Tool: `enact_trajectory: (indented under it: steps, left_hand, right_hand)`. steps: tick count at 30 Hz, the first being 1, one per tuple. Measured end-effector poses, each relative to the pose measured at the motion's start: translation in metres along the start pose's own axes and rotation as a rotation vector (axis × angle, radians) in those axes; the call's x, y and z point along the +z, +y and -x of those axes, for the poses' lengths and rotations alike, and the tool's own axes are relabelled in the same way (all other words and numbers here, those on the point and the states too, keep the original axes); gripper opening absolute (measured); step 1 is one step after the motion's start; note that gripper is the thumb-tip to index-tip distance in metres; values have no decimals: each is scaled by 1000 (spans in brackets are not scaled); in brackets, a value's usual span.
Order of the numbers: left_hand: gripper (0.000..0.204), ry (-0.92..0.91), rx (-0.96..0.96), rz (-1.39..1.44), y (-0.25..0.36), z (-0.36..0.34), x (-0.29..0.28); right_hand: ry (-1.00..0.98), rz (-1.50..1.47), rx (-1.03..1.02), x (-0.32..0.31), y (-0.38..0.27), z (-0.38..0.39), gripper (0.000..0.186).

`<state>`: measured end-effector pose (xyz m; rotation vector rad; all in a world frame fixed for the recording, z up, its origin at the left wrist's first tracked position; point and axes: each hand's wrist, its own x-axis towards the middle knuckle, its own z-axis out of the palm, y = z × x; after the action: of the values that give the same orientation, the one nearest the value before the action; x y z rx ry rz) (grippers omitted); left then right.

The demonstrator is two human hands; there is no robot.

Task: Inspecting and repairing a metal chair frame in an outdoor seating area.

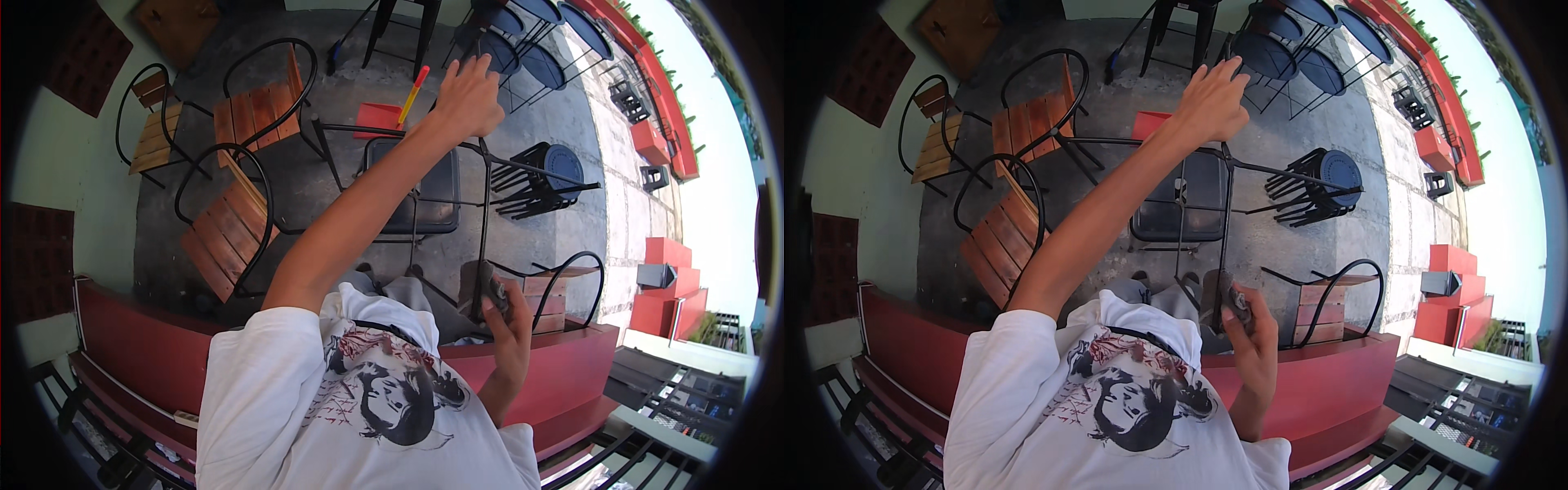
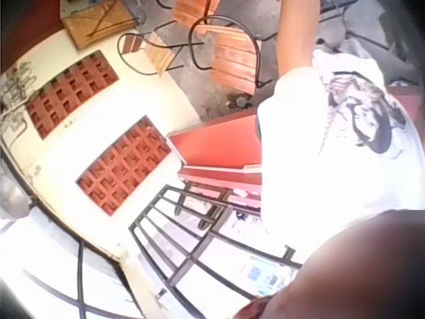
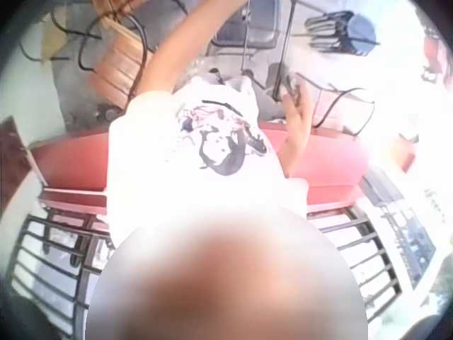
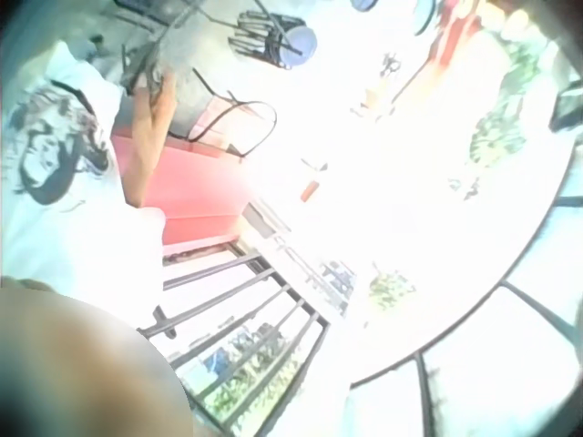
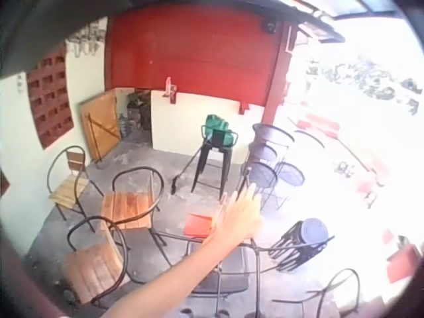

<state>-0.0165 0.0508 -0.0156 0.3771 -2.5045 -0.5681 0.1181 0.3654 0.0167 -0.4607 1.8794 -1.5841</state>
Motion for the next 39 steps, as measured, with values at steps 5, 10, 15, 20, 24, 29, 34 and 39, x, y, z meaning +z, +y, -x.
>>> enact_trajectory:
  steps: [5,10,15,20,24,29,34,39]
  left_hand:
    - [55,-7,14,-3,0,-5,2]
    - [50,-36,62,67,-10,-8,3]
    - [45,-75,69,-15,-4,-5,-1]
    - [39,-95,61,-1,-3,-2,-8]
    - [34,-112,15,53,-5,4,-13]
    - [39,-88,-16,-4,0,8,-15]
    - [36,-5,-55,-30,1,8,-15]
    - [31,-29,6,14,-8,6,-12]
  right_hand:
    - [-62,305,-212,-10,-6,5,38]
    - [-574,553,-173,-39,-20,3,57]
    - [-307,541,-202,-57,-27,-17,49]
    - [504,528,-621,-72,-45,-102,41]
    - [593,898,-825,-72,-25,-161,49]
    - [541,938,-819,-37,-10,-160,66]
    - [390,858,-908,15,-3,-150,68]
    - [275,859,-1000,-18,9,-155,69]
